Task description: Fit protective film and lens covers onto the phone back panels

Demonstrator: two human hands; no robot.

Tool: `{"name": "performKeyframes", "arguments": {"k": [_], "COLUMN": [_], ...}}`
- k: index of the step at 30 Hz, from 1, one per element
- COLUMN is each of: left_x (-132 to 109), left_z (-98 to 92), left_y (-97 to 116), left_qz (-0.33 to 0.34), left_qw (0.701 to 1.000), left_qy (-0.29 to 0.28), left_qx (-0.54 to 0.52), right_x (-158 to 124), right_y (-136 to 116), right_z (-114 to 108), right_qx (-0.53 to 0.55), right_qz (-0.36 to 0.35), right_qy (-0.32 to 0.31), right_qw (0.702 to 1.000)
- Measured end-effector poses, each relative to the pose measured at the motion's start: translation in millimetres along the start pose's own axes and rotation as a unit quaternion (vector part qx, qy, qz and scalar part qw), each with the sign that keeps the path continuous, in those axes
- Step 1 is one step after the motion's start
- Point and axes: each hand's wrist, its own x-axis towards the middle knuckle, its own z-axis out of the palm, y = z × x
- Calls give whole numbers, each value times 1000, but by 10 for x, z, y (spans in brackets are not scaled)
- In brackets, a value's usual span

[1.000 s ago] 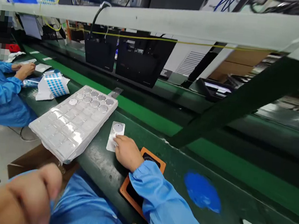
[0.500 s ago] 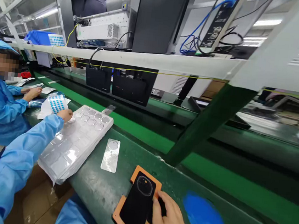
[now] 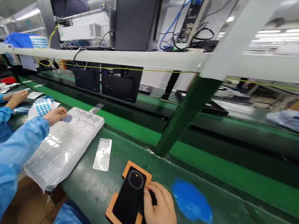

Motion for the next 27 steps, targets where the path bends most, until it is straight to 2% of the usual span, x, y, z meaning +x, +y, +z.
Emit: {"name": "performKeyframes", "arguments": {"k": [2, 3, 4, 5, 6, 7, 8, 9, 10, 12, 14, 15, 18, 21, 27], "left_x": [-387, -642, -923, -1211, -1480, -1706, -1873, -1972, -2010, -1955, -1845, -1803, -1759, -1778, -1773], "left_z": [265, 458, 674, 897, 1114, 1316, 1497, 1655, 1790, 1999, 2156, 2222, 2372, 2437, 2436], "left_y": [433, 692, 964, 1233, 1487, 1710, 1893, 2026, 2108, 2132, 2046, 1995, 1899, 1901, 1925], "left_qz": [114, 179, 213, 221, 231, 231, 226, 224, 224, 221, 213, 211, 214, 215, 223], "left_qw": [986, 951, 910, 873, 840, 803, 777, 769, 779, 827, 870, 882, 896, 902, 903], "left_qy": [22, 12, -23, -60, -130, -173, -193, -182, -157, -82, -26, -12, 0, 9, 8], "left_qx": [-120, -250, -355, -430, -474, -521, -555, -571, -564, -510, -444, -422, -390, -375, -366], "right_x": [-35, -52, -70, -89, -111, -134, -153, -162, -153, -73, 57, 118, 207, 157, 79], "right_y": [-344, -524, -685, -812, -893, -922, -902, -839, -748, -541, -386, -343, -314, -315, -283], "right_z": [-109, -152, -183, -202, -211, -213, -212, -207, -197, -150, -67, -19, 92, 123, 170], "right_qx": [25, 51, 75, 99, 118, 127, 123, 103, 66, -48, -173, -217, -274, -289, -252], "right_qz": [-19, -35, -46, -53, -54, -50, -44, -41, -43, -62, -84, -91, -111, -122, -115], "right_qy": [-12, -49, -85, -118, -133, -132, -118, -95, -74, -62, -94, -117, -174, -196, -185], "right_qw": [999, 997, 992, 987, 983, 982, 984, 989, 994, 995, 977, 965, 939, 929, 943]}}
